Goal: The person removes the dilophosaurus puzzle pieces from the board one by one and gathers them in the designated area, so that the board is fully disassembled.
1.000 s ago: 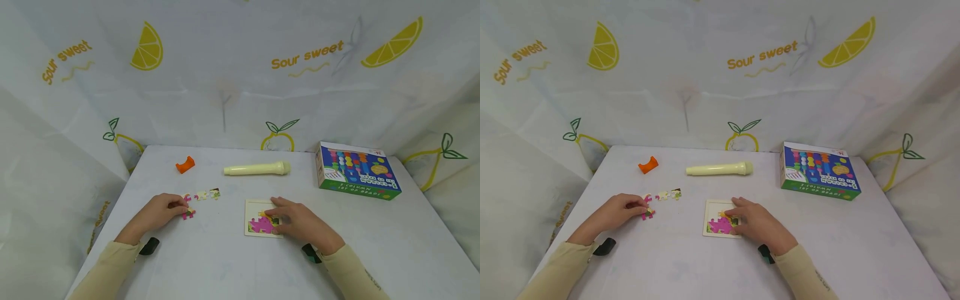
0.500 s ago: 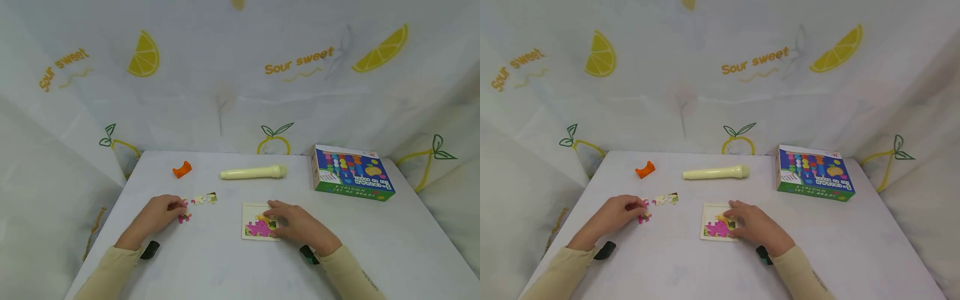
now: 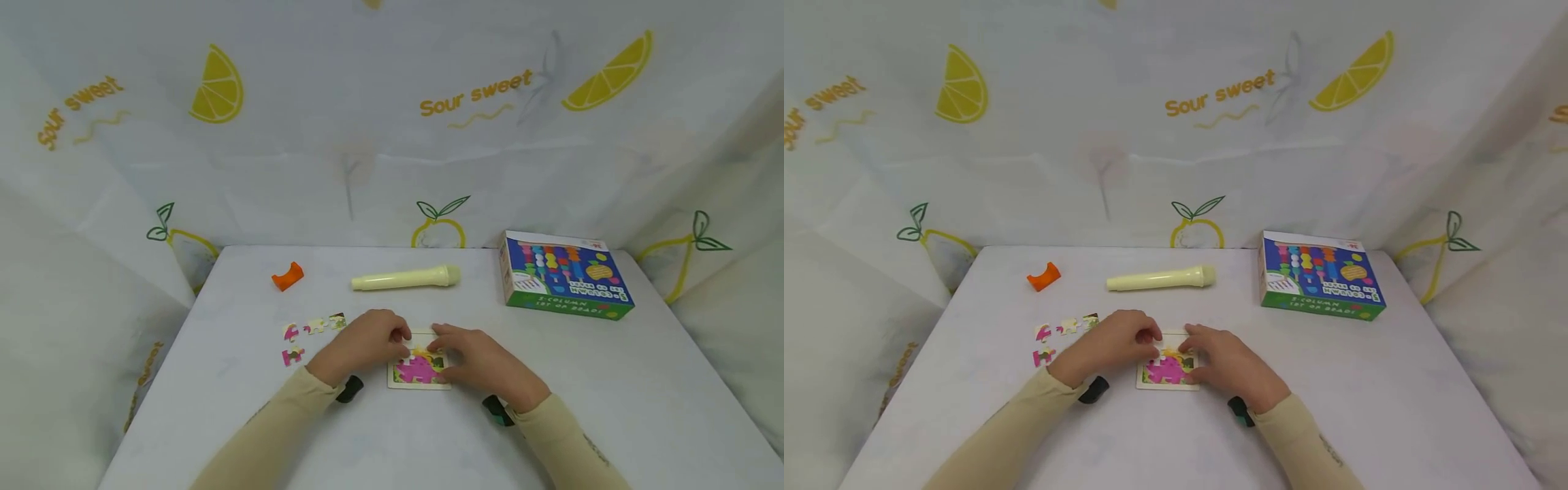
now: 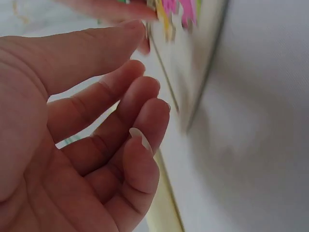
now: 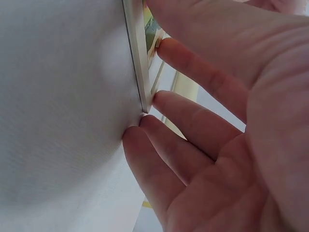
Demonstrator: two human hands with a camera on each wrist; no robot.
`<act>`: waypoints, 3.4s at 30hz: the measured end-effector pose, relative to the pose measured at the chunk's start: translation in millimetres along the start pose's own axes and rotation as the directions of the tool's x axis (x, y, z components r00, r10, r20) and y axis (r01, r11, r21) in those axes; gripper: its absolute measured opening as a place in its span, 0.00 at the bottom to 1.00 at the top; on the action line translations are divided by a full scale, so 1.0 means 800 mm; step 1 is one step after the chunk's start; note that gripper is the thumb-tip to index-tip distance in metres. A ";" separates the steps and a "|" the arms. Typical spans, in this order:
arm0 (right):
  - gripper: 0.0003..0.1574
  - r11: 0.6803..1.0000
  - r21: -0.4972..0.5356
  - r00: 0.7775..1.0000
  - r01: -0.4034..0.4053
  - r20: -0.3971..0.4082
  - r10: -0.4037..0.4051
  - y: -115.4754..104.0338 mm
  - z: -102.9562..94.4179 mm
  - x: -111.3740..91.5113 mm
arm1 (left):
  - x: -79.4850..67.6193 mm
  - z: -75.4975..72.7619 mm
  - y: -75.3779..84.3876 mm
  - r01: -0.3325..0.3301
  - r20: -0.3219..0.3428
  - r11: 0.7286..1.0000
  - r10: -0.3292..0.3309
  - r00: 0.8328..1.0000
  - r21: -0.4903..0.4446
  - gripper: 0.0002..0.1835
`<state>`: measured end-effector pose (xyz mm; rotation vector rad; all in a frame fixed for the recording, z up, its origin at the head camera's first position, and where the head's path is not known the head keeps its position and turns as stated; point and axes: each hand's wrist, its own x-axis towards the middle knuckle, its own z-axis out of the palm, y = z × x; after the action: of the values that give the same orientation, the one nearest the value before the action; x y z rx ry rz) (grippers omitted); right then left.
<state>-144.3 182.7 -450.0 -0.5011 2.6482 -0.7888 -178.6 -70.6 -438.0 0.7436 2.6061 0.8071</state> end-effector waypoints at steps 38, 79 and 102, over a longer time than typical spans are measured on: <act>0.24 1.000 0.006 1.000 0.007 -0.018 -0.007 0.000 -0.001 -0.001 | 0.021 0.026 0.014 0.038 0.011 0.997 -0.037 0.999 -0.074 0.11; 0.26 0.998 0.018 0.998 -0.056 0.011 0.055 -0.002 0.000 0.001 | -0.048 -0.042 -0.058 0.128 -0.042 0.967 -0.141 0.989 -0.221 0.02; 0.27 0.999 0.032 1.000 -0.004 0.014 0.004 0.001 -0.004 -0.002 | -0.104 -0.066 -0.122 0.290 -0.067 0.939 -0.306 0.950 -0.185 0.02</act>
<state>-144.8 185.5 -447.4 -0.4910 2.6189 -0.8224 -170.7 -208.9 -442.5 0.2568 2.5983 0.9771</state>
